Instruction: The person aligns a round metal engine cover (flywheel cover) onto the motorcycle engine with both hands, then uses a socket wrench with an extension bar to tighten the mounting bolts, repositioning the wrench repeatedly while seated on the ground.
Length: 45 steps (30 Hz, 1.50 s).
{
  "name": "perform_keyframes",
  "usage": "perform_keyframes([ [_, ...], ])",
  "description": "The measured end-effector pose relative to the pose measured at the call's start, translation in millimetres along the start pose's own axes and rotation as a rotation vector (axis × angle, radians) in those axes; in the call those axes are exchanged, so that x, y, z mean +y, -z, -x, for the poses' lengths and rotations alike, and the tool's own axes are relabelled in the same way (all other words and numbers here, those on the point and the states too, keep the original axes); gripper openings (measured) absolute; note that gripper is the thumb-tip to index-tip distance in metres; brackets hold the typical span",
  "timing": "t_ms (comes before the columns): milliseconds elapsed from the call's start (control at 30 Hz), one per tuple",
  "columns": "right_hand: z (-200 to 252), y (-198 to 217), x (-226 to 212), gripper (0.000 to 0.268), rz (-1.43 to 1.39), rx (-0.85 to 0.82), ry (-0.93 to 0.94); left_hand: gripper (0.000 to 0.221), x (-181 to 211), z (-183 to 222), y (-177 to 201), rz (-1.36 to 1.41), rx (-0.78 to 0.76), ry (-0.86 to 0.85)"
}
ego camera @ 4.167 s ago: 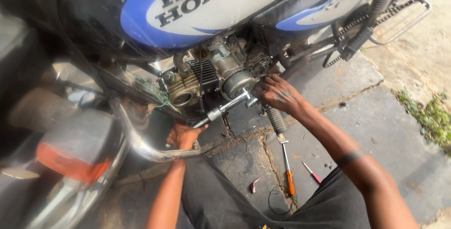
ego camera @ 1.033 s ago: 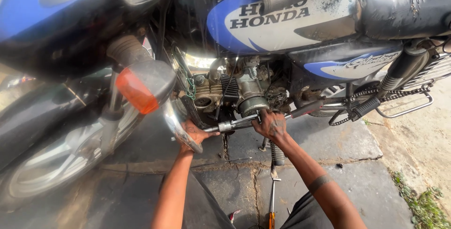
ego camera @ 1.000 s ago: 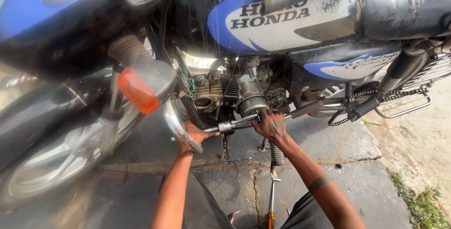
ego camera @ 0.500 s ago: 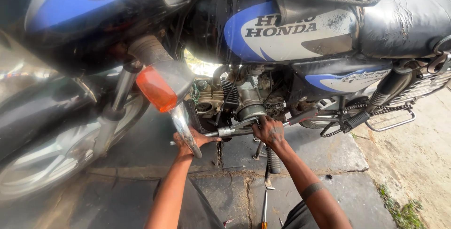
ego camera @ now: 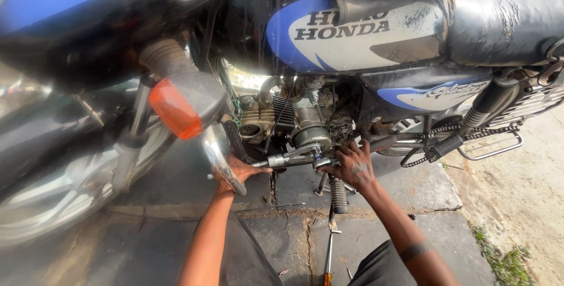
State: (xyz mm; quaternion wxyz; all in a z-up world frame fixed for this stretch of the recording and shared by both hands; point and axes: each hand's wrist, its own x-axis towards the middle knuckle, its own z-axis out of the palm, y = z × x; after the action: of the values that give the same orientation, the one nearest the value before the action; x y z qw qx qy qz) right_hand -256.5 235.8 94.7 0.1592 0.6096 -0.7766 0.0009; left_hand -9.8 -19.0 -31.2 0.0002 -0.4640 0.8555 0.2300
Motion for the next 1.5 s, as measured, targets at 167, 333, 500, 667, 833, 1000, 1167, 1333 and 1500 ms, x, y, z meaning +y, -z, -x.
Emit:
perform_keyframes([
  [167, 13.0, -26.0, 6.0, 0.065, -0.121, 0.286, -0.068, 0.126, 4.0, 18.1, 9.0, 0.410, 0.171, -0.193],
  [333, 20.0, -61.9, 13.8, 0.068, -0.207, 0.412, -0.116, 0.122, 25.3, 41.6, 44.9, 0.483, 0.206, -0.250],
  [500, 36.8, -198.8, 32.7, 0.073, -0.342, 0.503, -0.347, 0.121, 17.4, 32.2, 26.8, 0.576, 0.323, -0.380],
  [667, 22.7, -105.1, 31.4, 0.075, -0.583, 0.098, -0.314, 0.120, 26.6, 39.0, 44.8, 0.227, 0.183, -0.118],
  [833, -3.6, 3.3, 1.7, 0.066, -0.016, 0.053, 0.056, 0.131, 16.0, 27.9, 27.1, 0.450, 0.283, -0.297],
  [1000, 0.1, -9.8, 3.9, 0.052, 0.048, 0.262, 0.244, 0.128, 17.6, 35.6, 31.0, 0.516, 0.249, -0.235],
  [1167, 2.8, -12.5, 7.5, 0.058, -0.061, 0.280, 0.110, 0.128, 28.3, 42.9, 51.9, 0.486, 0.255, -0.277],
  [1333, 19.9, -84.8, 10.8, 0.058, -0.279, 0.403, -0.136, 0.122, 23.9, 35.7, 39.4, 0.342, 0.177, -0.147],
  [1500, 35.0, -136.6, 17.3, 0.065, -0.633, 0.378, -0.323, 0.139, 9.0, 23.1, 16.4, 0.413, 0.321, -0.303],
])
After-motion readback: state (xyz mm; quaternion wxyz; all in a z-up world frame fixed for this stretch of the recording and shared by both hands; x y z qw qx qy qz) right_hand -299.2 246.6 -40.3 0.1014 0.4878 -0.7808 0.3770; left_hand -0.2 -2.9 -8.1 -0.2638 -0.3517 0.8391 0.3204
